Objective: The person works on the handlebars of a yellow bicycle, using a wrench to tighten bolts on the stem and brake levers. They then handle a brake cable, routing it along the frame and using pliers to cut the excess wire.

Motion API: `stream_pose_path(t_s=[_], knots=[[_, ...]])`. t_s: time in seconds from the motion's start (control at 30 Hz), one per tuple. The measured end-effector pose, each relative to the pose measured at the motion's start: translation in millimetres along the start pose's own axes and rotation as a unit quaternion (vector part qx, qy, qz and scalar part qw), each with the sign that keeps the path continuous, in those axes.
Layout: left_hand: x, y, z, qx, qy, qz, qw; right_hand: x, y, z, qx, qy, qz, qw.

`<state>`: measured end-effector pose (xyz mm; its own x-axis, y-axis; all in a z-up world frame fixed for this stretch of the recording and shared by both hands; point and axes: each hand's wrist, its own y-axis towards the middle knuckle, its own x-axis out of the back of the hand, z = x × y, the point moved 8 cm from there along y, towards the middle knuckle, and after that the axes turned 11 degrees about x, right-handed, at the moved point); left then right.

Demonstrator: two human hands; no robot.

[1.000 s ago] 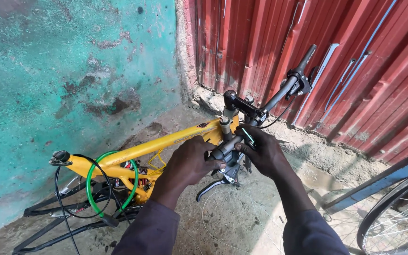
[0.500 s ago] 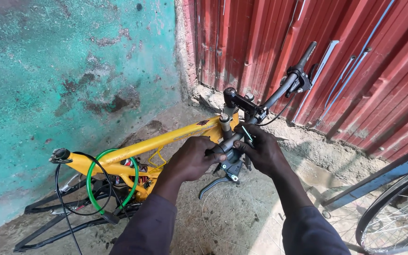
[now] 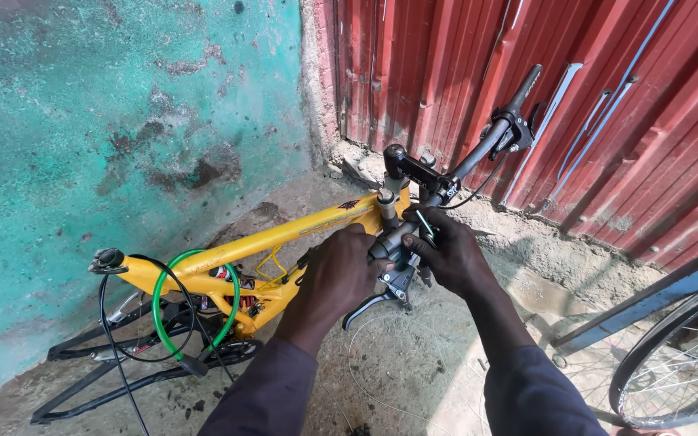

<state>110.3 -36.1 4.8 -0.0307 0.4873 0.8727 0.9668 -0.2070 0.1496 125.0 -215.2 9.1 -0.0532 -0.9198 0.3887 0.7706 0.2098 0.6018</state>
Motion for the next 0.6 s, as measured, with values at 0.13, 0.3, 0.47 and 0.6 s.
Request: stream_pose_path(t_s=[0.13, 0.3, 0.47, 0.6], knots=[[9.8, -3.2, -5.1, -0.012, 0.008, -0.005, 1.000, -0.5, 2.5, 2.9, 0.013, -0.007, 0.005, 1.000], [14.6, 0.3, -3.4, -0.009, -0.060, 0.060, 0.996, -2.9, 0.7, 7.5, -0.006, -0.001, 0.015, 1.000], [18.4, 0.0, 0.9, 0.011, -0.139, 0.132, 0.981, -1.1, -1.1, 6.8, -0.003, -0.008, -0.001, 1.000], [15.3, 2.2, 3.5, 0.018, -0.144, 0.127, 0.981, -0.6, -2.8, 6.6, -0.008, -0.015, -0.003, 1.000]])
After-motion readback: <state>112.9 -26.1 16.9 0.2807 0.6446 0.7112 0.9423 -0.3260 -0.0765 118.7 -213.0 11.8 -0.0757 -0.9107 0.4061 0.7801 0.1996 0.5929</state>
